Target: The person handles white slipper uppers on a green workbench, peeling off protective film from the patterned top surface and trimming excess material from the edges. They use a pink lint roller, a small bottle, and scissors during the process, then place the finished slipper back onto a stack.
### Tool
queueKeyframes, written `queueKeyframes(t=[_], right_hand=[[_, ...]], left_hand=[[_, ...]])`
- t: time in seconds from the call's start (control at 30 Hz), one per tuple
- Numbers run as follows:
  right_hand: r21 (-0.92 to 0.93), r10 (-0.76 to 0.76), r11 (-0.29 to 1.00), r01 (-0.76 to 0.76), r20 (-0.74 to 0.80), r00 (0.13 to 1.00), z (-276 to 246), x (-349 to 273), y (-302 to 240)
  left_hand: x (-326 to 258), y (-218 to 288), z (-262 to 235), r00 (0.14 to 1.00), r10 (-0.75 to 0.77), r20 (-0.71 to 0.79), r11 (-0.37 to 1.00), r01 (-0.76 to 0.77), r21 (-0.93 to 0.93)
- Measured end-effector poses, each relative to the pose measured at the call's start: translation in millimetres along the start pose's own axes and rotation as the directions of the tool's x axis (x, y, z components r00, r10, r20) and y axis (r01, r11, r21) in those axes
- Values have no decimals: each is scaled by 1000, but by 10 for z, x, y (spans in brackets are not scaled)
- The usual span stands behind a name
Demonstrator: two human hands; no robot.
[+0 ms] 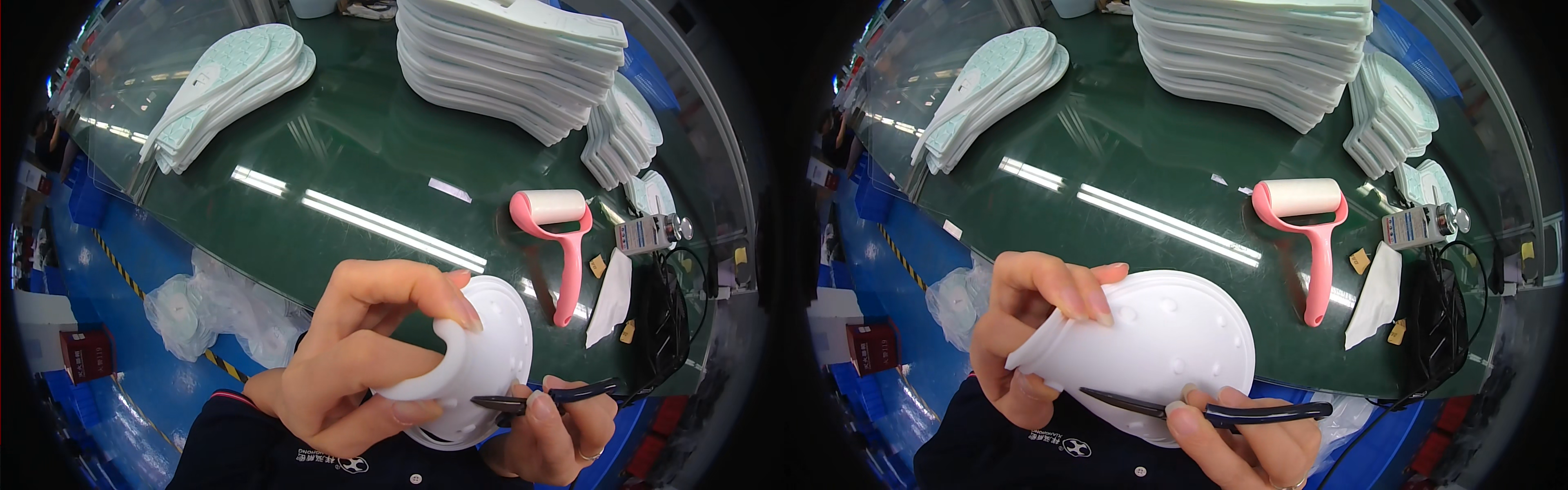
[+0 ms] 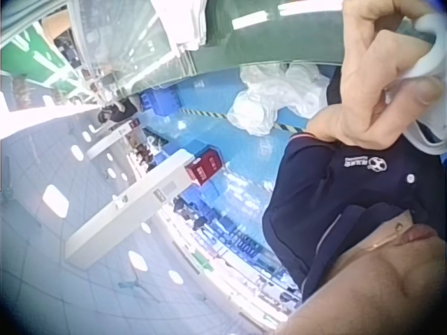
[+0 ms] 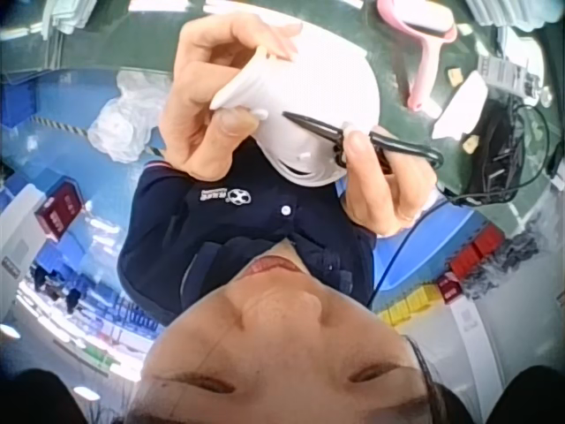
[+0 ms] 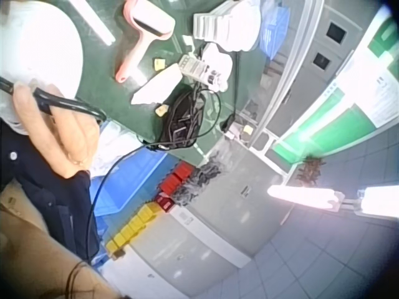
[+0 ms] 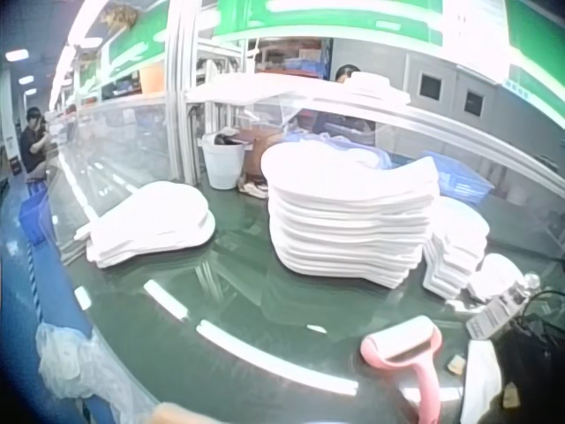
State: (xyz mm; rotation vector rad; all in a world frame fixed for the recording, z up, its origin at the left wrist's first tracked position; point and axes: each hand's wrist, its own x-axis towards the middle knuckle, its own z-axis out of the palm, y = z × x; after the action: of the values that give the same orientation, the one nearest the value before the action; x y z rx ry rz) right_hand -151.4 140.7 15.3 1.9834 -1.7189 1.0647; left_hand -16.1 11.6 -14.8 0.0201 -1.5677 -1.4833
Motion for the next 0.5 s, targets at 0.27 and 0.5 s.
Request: queueKeyframes(t=[0.27,0.5], right_hand=[[-14,-39,999,38,-33,999,55,-8,20],[-22,-47,999,47,-28,998,53,-11,21]], left_hand=[[-28,-19,-5,1000,2,-28,1000,-3,-14],[-33,-32,7,999,-4,-41,999,2,-43]])
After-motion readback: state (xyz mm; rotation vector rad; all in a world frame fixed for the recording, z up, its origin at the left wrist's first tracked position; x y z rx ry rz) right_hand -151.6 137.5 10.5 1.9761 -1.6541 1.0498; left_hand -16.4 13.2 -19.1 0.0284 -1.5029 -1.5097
